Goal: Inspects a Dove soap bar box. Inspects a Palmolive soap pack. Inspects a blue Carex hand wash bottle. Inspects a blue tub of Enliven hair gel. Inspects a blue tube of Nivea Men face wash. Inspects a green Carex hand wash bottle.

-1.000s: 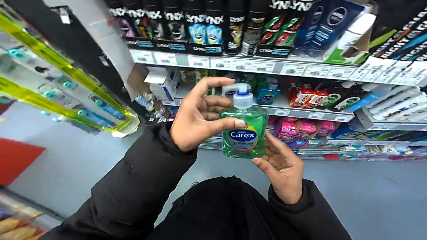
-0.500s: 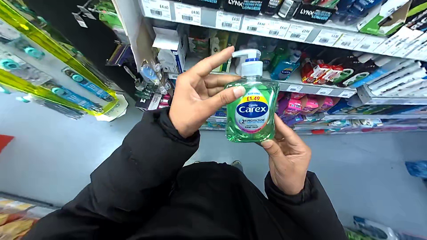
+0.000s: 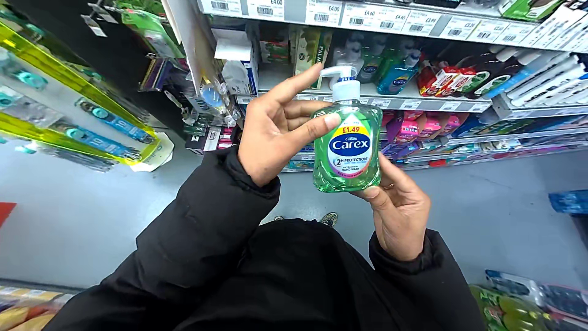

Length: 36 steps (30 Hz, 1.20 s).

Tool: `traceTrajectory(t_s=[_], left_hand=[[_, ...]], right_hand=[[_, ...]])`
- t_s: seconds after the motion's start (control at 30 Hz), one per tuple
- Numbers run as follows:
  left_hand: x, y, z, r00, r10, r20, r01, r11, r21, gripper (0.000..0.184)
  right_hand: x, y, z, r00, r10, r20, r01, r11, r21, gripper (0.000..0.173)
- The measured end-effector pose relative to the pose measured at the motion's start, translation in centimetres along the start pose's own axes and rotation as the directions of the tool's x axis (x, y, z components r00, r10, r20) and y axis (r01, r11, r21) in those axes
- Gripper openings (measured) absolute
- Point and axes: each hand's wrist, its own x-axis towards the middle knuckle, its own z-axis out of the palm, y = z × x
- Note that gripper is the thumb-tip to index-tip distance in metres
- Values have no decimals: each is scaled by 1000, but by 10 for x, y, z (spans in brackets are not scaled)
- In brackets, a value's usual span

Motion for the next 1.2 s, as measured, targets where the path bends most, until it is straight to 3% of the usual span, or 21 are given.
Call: traceTrajectory(t_s=[0.6, 1.2], left_hand=[[-27, 14, -56, 992, 20, -126, -30, 997, -76, 66], [-17, 3, -45, 993, -57, -106, 48, 995, -84, 67]], right_hand=[[19, 12, 43, 988, 16, 152, -22, 999, 37, 55], [14, 11, 33, 995, 68, 78, -69, 997, 19, 53]])
